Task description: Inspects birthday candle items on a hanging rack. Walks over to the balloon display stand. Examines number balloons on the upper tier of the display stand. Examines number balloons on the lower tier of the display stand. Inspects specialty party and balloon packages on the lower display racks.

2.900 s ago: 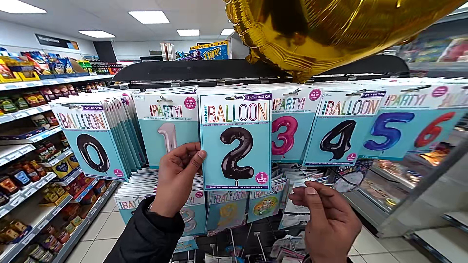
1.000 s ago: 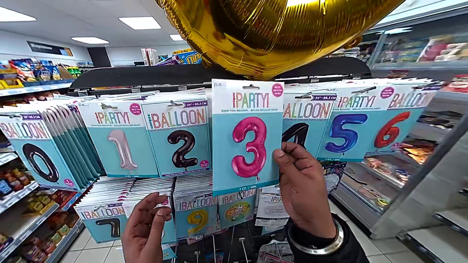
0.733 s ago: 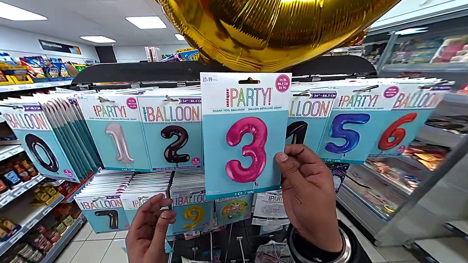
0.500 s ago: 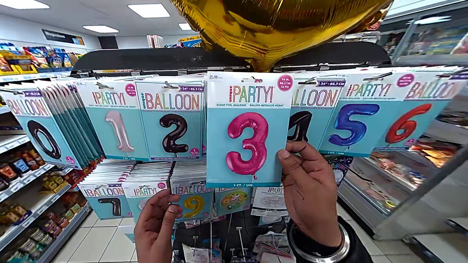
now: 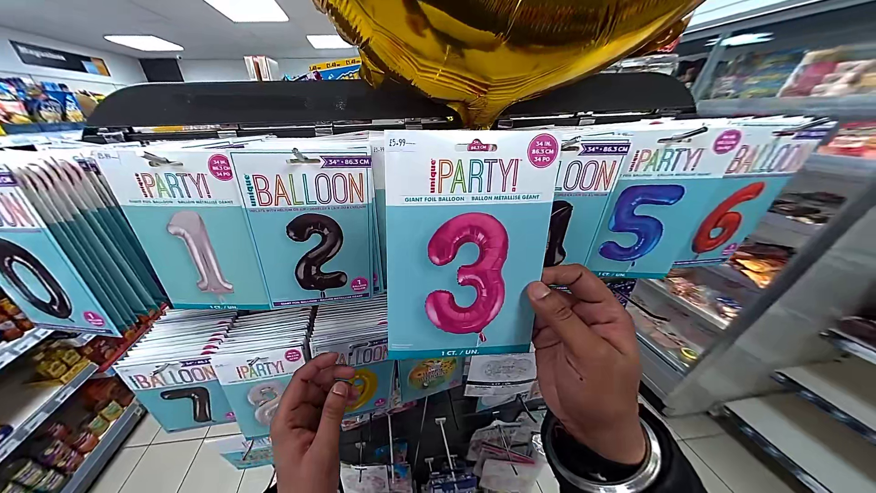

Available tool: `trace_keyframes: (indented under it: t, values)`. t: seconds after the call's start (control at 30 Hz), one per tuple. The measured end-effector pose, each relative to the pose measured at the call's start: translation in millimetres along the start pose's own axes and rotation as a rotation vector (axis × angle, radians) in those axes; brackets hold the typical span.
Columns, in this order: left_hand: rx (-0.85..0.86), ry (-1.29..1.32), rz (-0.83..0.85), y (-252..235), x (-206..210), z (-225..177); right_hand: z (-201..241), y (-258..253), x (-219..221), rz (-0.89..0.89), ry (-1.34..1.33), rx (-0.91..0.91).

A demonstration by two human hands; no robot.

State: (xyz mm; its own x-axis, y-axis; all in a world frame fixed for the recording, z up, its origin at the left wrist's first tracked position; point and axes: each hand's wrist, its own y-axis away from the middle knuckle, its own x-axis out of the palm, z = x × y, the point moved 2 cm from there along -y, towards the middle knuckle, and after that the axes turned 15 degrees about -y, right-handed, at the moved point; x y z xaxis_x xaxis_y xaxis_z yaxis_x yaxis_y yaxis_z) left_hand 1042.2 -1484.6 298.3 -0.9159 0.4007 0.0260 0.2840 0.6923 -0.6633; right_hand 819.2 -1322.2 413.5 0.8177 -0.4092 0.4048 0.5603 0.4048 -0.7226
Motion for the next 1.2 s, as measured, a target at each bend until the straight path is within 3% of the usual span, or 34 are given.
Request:
trace_keyframes:
  t: [0.5, 0.87, 1.2]
  values:
    - [0.034, 0.082, 0.061, -19.1, -28.3, 7.2, -1.2, 3.7, 32.7, -0.007, 0.103, -0.047]
    - [-0.024, 0.101, 0.164, -11.3, -42.0, 20.0, -9.3, 21.4, 34.8, -0.106, 0.084, -0.032]
    - [-0.023, 0.1, 0.144, -15.1, -38.4, 17.3, -6.4, -8.1, 31.9, -0.106, 0.108, -0.044]
